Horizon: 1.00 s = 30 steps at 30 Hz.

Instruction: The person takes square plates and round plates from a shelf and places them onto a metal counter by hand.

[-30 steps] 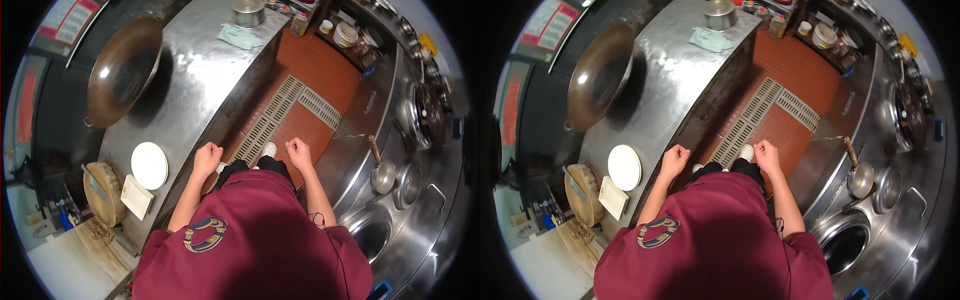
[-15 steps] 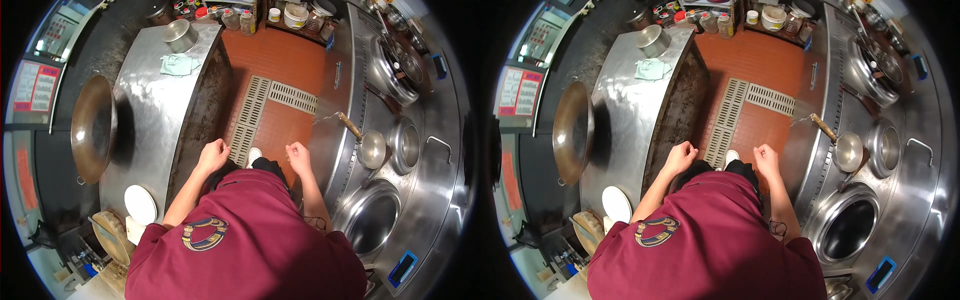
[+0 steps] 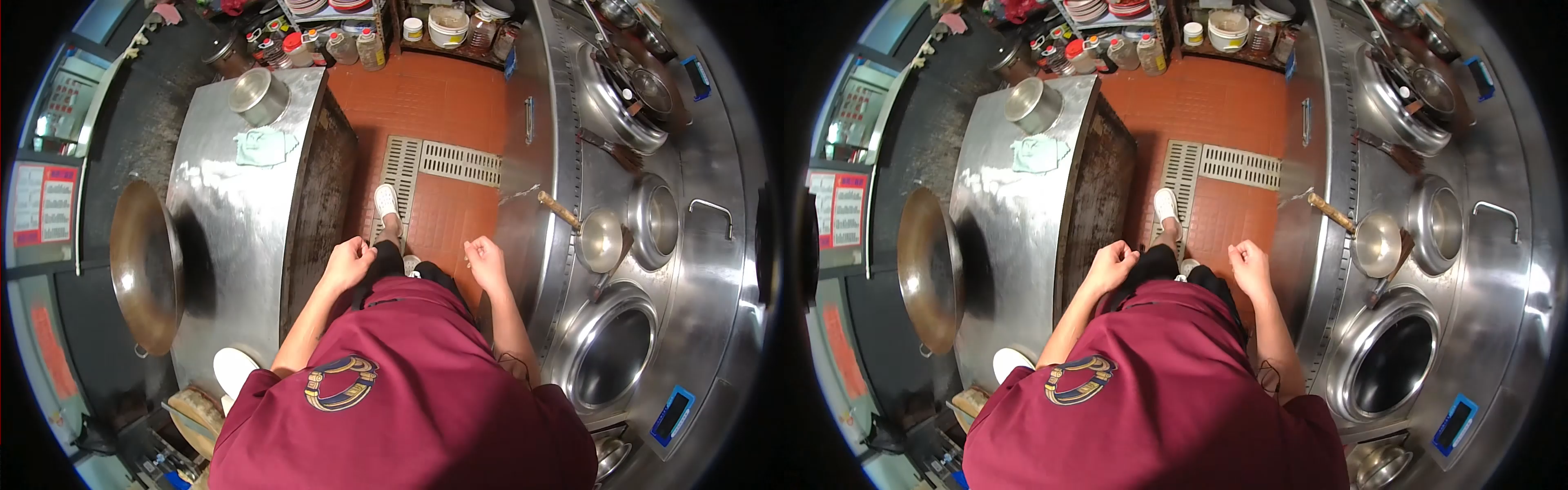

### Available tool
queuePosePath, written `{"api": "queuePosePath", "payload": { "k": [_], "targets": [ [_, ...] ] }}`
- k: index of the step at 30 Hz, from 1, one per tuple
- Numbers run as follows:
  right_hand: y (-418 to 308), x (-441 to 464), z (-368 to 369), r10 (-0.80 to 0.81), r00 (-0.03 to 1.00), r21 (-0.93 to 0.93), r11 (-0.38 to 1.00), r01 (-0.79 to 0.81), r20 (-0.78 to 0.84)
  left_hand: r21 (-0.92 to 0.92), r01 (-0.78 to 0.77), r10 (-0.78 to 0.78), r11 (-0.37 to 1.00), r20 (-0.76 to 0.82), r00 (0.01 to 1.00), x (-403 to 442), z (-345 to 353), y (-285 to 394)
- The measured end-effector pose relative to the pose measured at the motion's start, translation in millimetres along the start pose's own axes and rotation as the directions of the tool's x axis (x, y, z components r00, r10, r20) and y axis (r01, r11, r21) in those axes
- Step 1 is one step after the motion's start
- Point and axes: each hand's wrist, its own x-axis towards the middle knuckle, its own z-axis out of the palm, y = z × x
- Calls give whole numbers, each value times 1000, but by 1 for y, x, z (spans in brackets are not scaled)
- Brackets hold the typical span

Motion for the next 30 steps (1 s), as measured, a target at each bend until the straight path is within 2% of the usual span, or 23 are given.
{"api": "queuePosePath", "payload": {
  "k": [5, 7, 9, 13, 16, 20, 27, 30],
  "targets": [
    [-7, 38, 2, 9, 996, 2, 1000, -8, -86, -96, -13, 22, 995, 88, 996, 63, -16, 23],
    [-18, 57, 4, 17, 994, -4, 1000, -17, -103, -123, -85, 96, 989, 85, 992, 95, -23, 30],
    [-31, 78, 12, 52, 994, 7, 999, -51, -99, -134, -110, 124, 985, 98, 987, 124, -33, 38],
    [-76, 129, 26, 6, 997, -123, 992, -15, -73, -215, -82, 113, 973, 137, 984, 175, -59, 54],
    [-91, 174, 39, -70, 993, -123, 991, 59, -90, -243, -114, 153, 963, 146, 977, 210, -81, 59],
    [-117, 225, 57, -91, 994, -188, 979, 78, -60, -292, -127, 178, 948, 154, 972, 250, -115, 66],
    [-190, 261, 89, -119, 992, -300, 949, 103, -37, -430, -151, 239, 890, 158, 958, 303, -152, 70],
    [-198, 277, 97, -119, 993, -299, 948, 107, -22, -353, -179, 236, 918, 127, 963, 311, -166, 78]
  ]
}}
